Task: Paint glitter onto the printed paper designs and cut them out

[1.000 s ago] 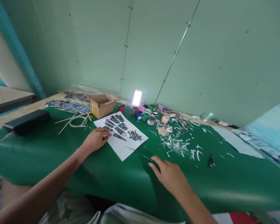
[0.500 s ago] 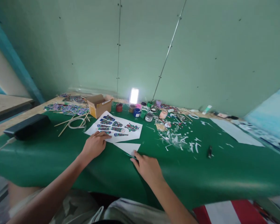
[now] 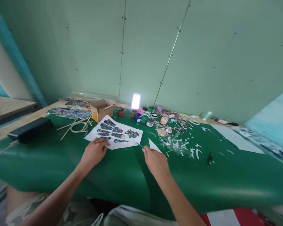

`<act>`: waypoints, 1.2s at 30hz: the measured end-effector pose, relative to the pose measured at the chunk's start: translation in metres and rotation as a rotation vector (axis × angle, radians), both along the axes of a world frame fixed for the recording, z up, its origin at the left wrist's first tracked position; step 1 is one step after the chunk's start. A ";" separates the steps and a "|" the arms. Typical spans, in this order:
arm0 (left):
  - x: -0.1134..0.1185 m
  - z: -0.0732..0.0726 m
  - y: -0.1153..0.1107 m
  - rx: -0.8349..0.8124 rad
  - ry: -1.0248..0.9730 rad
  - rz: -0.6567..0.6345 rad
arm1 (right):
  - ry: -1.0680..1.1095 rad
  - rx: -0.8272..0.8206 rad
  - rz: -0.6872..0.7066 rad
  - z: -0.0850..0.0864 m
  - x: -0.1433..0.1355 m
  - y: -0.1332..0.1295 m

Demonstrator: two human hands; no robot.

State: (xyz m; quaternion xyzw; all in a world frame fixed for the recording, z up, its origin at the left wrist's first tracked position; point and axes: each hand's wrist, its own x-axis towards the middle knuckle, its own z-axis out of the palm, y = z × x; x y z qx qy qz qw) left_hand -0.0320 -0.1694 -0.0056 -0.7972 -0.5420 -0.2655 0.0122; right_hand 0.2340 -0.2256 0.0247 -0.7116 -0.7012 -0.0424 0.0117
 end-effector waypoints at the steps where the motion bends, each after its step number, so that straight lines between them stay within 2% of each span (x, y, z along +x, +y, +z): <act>1: 0.000 0.000 0.000 0.003 -0.002 0.002 | 0.002 -0.001 0.024 0.000 -0.009 0.008; 5: -0.002 -0.002 0.001 0.017 -0.003 0.015 | 0.015 -0.004 0.070 -0.004 -0.038 0.040; 9: -0.002 -0.003 0.002 0.012 -0.007 0.025 | 0.019 -0.016 0.075 -0.007 -0.045 0.055; 13: -0.001 -0.002 0.004 -0.007 -0.006 0.047 | 0.017 -0.054 0.067 -0.008 -0.032 0.044; 19: 0.000 0.000 0.003 -0.022 0.008 0.052 | -0.006 -0.119 0.026 0.002 0.011 -0.007; 22: 0.000 0.002 0.002 -0.018 0.017 0.056 | -0.013 -0.119 0.012 0.010 0.022 -0.021; 26: 0.001 0.003 -0.001 -0.005 0.044 0.085 | -0.035 -0.043 0.058 0.013 0.009 -0.010; 31: 0.003 0.004 -0.001 -0.003 0.078 0.123 | -0.083 0.010 0.181 -0.005 -0.013 0.018; 33: 0.004 0.004 -0.001 -0.010 0.082 0.132 | -0.100 0.010 0.192 -0.012 -0.010 0.020; 36: 0.005 0.004 -0.001 -0.023 0.081 0.139 | -0.131 -0.012 0.197 -0.018 0.013 0.009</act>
